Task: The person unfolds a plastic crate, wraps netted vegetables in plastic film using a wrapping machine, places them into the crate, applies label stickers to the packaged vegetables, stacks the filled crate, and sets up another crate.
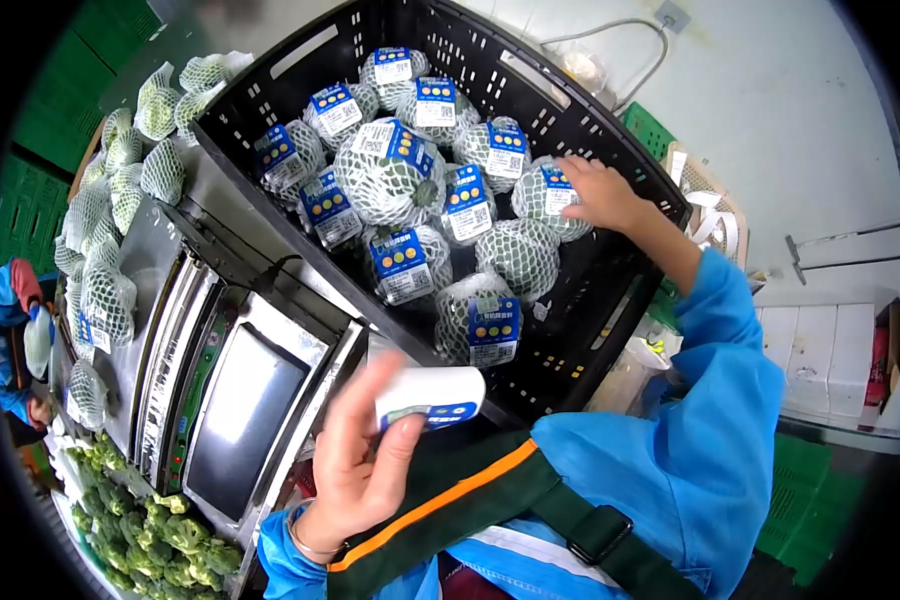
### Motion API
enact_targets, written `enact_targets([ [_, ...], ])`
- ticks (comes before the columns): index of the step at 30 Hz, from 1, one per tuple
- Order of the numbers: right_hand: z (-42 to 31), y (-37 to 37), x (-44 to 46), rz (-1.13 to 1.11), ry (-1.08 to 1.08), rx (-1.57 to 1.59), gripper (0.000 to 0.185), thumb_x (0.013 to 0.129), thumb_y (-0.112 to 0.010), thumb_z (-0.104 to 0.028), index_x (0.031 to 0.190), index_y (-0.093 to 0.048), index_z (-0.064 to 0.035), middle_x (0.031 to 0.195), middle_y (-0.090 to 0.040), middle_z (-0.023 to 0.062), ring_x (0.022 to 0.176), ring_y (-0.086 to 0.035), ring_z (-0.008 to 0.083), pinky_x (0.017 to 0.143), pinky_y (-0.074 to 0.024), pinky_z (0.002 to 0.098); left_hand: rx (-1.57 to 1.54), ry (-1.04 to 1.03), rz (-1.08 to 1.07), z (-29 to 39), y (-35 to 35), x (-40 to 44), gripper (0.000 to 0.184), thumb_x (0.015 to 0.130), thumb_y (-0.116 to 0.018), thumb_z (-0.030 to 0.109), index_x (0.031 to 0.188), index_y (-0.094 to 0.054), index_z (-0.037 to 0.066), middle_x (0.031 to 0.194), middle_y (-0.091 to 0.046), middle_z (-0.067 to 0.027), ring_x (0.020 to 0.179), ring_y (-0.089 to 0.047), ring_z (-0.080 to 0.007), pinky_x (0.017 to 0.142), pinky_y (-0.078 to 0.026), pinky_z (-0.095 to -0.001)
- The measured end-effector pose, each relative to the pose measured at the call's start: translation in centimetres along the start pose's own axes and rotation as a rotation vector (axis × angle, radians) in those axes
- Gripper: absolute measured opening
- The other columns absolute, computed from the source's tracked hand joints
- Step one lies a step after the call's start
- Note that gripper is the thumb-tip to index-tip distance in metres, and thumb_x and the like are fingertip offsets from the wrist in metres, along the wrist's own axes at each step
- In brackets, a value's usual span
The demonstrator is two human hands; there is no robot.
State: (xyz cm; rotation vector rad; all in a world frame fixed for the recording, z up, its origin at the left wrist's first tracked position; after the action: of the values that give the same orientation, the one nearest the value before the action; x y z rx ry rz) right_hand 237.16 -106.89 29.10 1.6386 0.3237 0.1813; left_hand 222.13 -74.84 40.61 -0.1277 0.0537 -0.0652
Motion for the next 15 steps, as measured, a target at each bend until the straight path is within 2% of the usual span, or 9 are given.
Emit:
enact_targets([
  [1,-2.2,2.6,0.5,0.093,-0.004,0.131,0.064,0.069,-0.07,-0.028,0.122,-0.045,-0.0023,0.115,-0.052,0.0164,0.106,-0.051,0.0305,0.09,-0.0409,0.0351,0.38,-0.228,-0.177,1.7,-0.8,0.1,0.021,0.081,-0.06,0.001,0.102,-0.057,-0.002,0.084,-0.064,-0.0131,0.068,-0.062,-0.0161,0.061,-0.047,-0.0222],
  [3,-10.9,8.6,-1.0,-0.091,-0.024,1.005,0.052,0.071,-0.069,-0.022,0.115,-0.051,-0.0017,0.107,-0.055,0.0186,0.101,-0.053,0.0312,0.089,-0.041,0.0318,0.438,-0.428,-0.251,2.9,-1.6,0.1,0.019,0.076,-0.066,0.002,0.094,-0.06,-0.001,0.075,-0.064,-0.0117,0.057,-0.061,-0.0174,0.049,-0.045,-0.0246],
  [4,-16.2,11.2,-2.8,-0.142,0.253,1.141,0.041,0.072,-0.068,-0.019,0.108,-0.055,-0.0023,0.102,-0.057,0.0161,0.096,-0.055,0.0284,0.085,-0.0425,0.0308,0.427,-0.328,-0.209,2.5,-1.6,0.5,0.015,0.072,-0.07,0.007,0.084,-0.063,0.0,0.066,-0.063,-0.0092,0.052,-0.059,-0.0172,0.046,-0.043,-0.025],
  [7,-23.3,11.9,-7.0,-0.353,0.483,1.122,0.014,0.076,-0.065,-0.012,0.088,-0.063,-0.0046,0.089,-0.062,0.0074,0.081,-0.059,0.0186,0.073,-0.0464,0.0288,0.417,-0.042,-0.451,-0.4,-4.3,1.2,0.02,0.076,-0.069,0.02,0.077,-0.063,0.0,0.056,-0.058,-0.0086,0.046,-0.056,-0.018,0.044,-0.042,-0.0256],
  [8,-21.7,14.1,-6.0,-0.092,0.565,0.923,0.011,0.078,-0.063,-0.011,0.088,-0.063,-0.0056,0.083,-0.062,0.0042,0.077,-0.059,0.0137,0.067,-0.0467,0.0281,0.508,0.092,-0.544,-3.2,-4.1,0.2,0.026,0.078,-0.067,0.024,0.079,-0.063,-0.001,0.053,-0.056,-0.0095,0.045,-0.055,-0.0188,0.042,-0.041,-0.0261],
  [10,-13.0,16.0,-3.3,0.144,0.305,0.993,0.011,0.079,-0.062,-0.01,0.089,-0.061,-0.0057,0.082,-0.061,0.0026,0.08,-0.059,0.0115,0.07,-0.0488,0.0256,0.458,0.346,-0.422,-6.6,-1.1,-1.6,0.026,0.081,-0.065,0.024,0.085,-0.065,-0.002,0.061,-0.062,-0.0069,0.052,-0.057,-0.0096,0.048,-0.043,-0.0221],
  [11,-9.3,15.1,-2.2,0.092,0.106,1.183,0.012,0.08,-0.061,-0.009,0.09,-0.057,-0.0055,0.084,-0.06,0.0016,0.082,-0.058,0.0105,0.071,-0.0496,0.0247,0.367,0.473,-0.33,-8.8,1.2,-2.5,0.026,0.082,-0.064,0.023,0.087,-0.066,-0.002,0.064,-0.065,-0.0059,0.055,-0.057,-0.0065,0.05,-0.044,-0.021],
  [13,-6.9,11.4,-0.5,-0.159,0.151,0.763,0.013,0.077,-0.058,-0.004,0.088,-0.054,-0.0047,0.078,-0.057,0.0024,0.07,-0.056,0.0085,0.061,-0.0463,0.0226,0.139,0.649,-0.226,-10.2,3.6,-3.7,0.023,0.082,-0.062,0.012,0.099,-0.063,-0.004,0.081,-0.066,-0.0081,0.069,-0.06,-0.0094,0.059,-0.048,-0.0231],
  [15,-6.0,2.0,-0.1,-0.492,0.159,0.69,0.024,0.068,-0.063,-0.01,0.089,-0.054,-0.0036,0.077,-0.056,0.0047,0.07,-0.053,0.0117,0.062,-0.044,0.0269,-0.113,0.424,-0.119,-7.0,2.7,-1.9,0.048,0.079,-0.062,0.004,0.124,-0.044,-0.004,0.094,-0.064,-0.0112,0.079,-0.06,-0.0126,0.066,-0.048,-0.0238],
])
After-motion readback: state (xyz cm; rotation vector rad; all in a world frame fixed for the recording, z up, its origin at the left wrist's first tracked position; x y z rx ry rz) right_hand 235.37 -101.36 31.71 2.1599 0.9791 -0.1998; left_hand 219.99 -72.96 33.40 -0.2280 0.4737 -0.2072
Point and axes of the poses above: each hand's wrist, its own x-axis towards the middle knuckle, its own y-axis out of the back of the hand, z = x × y, the point moved 10 cm from there along x, towards the middle knuckle
